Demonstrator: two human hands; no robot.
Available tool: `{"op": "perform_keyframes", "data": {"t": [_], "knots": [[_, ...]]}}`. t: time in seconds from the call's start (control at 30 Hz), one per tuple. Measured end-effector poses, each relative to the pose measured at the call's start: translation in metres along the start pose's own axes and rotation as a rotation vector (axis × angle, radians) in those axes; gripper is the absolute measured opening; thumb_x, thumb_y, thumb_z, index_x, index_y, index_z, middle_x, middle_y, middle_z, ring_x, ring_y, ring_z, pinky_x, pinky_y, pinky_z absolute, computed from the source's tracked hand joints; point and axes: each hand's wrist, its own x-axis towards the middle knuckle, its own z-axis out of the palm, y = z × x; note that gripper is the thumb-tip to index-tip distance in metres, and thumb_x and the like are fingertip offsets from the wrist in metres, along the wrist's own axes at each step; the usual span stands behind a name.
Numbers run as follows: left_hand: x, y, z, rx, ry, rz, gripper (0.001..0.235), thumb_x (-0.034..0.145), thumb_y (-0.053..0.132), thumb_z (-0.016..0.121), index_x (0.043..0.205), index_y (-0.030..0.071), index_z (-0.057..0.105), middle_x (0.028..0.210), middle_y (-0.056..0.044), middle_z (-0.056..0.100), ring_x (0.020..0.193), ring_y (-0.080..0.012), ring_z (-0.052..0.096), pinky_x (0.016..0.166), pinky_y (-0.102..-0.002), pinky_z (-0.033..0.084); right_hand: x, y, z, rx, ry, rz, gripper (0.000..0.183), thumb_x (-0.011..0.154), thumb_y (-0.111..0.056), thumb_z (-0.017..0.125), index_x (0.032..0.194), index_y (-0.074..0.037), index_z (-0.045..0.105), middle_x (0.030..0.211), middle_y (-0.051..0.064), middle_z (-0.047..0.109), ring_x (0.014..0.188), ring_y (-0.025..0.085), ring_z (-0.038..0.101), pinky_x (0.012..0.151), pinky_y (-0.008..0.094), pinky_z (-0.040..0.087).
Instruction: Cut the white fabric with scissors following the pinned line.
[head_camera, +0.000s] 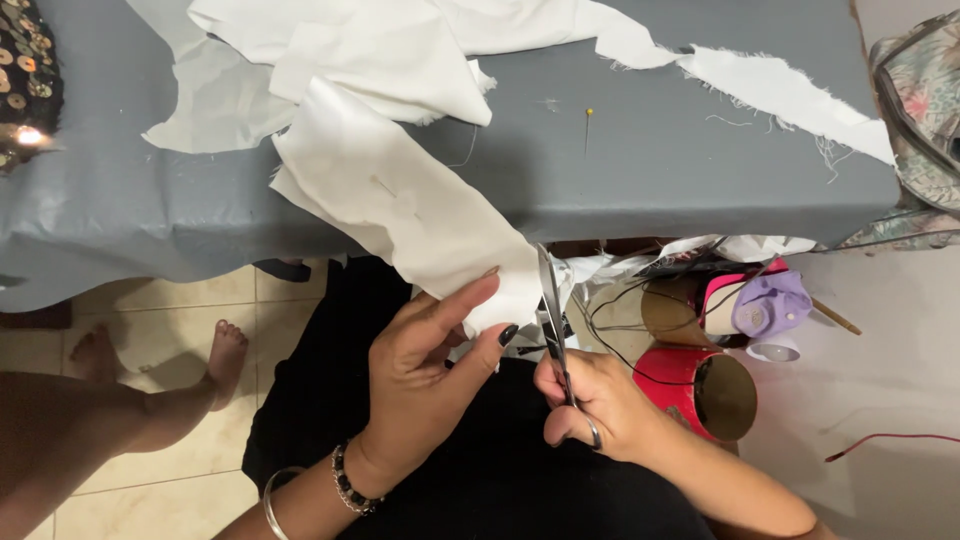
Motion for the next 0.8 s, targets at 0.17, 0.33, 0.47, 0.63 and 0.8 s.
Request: {"op": "perform_keyframes", "data": {"t": [0.17,0.33,0.47,0.63,0.8], "knots": [[0.001,-0.001,-0.007,-0.007,-0.035,-0.020,0.037,0.089,0.007,0.078,0.126,0.011,0.073,0.115,0.000,0.072,0.073,-0.0044,0.051,0.065,-0.018,0.048,-0.007,0.009,-0.007,-0.017,-0.048,-0.005,0.040,0.095,-0.051,0.059,0.083,-0.016,0.044,0.071,-0.003,0.046,0.061,0.018,0.041,0.058,0.031,0.039],[0.002,0.003,-0.012,-0.064,-0.080,-0.026,0.035,0.091,0.006,0.075,0.126,0.008,0.072,0.121,-0.006,0.074,0.088,-0.0040,0.062,0.069,-0.017,0.051,-0.011,0.015,-0.013,-0.040,-0.092,-0.035,0.047,0.095,-0.062,0.053,0.083,-0.016,0.046,0.071,-0.004,0.045,0.060,0.017,0.041,0.055,0.031,0.037],[0.002,0.003,-0.015,-0.078,-0.100,0.001,0.034,0.092,0.006,0.074,0.126,0.007,0.071,0.125,-0.010,0.073,0.110,-0.0124,0.070,0.086,-0.019,0.057,-0.012,0.017,-0.017,-0.045,-0.116,-0.028,0.047,0.095,-0.061,0.053,0.082,-0.017,0.045,0.071,-0.004,0.043,0.060,0.018,0.038,0.055,0.030,0.036],[0.000,0.005,-0.024,-0.057,-0.115,0.019,0.034,0.092,0.007,0.074,0.126,0.010,0.071,0.121,-0.010,0.075,0.105,-0.0121,0.072,0.084,-0.019,0.058,-0.009,0.017,-0.027,-0.043,-0.170,-0.064,0.049,0.094,-0.063,0.052,0.081,-0.016,0.045,0.071,-0.002,0.042,0.059,0.016,0.039,0.054,0.030,0.035],[-0.004,0.003,-0.034,0.015,-0.137,0.010,0.036,0.091,0.009,0.076,0.126,0.013,0.072,0.116,-0.004,0.077,0.089,-0.0069,0.069,0.079,-0.018,0.056,-0.006,0.020,-0.034,-0.089,-0.248,-0.072,0.047,0.093,-0.059,0.059,0.081,-0.017,0.043,0.070,-0.003,0.042,0.057,0.017,0.039,0.051,0.030,0.036]]}}
